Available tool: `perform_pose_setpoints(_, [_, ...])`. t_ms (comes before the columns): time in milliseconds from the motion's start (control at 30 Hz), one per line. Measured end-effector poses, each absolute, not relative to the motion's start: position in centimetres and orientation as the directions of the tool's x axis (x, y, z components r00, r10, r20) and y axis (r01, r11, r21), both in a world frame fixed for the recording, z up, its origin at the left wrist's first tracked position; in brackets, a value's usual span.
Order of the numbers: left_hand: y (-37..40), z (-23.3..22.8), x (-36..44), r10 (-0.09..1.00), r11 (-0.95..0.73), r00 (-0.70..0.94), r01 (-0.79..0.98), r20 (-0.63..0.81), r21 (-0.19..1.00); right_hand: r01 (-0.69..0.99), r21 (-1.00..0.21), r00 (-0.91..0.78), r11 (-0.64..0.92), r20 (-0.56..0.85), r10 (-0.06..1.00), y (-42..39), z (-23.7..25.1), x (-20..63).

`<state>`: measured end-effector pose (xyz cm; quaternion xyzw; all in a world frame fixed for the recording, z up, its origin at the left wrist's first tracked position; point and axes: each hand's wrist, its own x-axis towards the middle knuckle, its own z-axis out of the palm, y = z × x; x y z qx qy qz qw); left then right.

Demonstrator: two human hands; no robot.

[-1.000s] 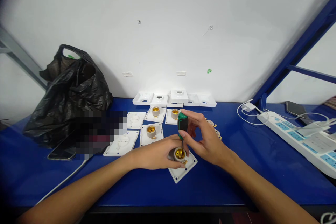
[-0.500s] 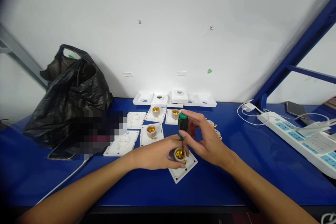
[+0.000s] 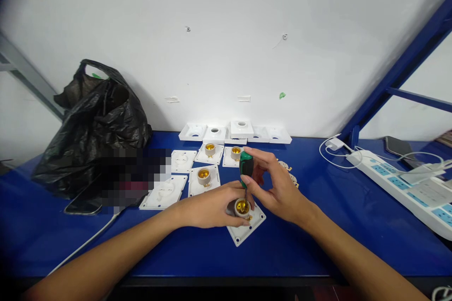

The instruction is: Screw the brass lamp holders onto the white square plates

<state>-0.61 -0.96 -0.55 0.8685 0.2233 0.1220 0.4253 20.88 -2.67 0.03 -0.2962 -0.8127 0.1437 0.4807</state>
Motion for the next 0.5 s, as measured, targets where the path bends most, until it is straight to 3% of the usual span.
perform_pose_setpoints(500, [-1.05,-0.52,-0.62,0.495,-0.562,0.868,0.304,0.019,0.769,0.351,-0.513,-0.375,0.783,0.69,0.619,-2.85,0.16,20.85])
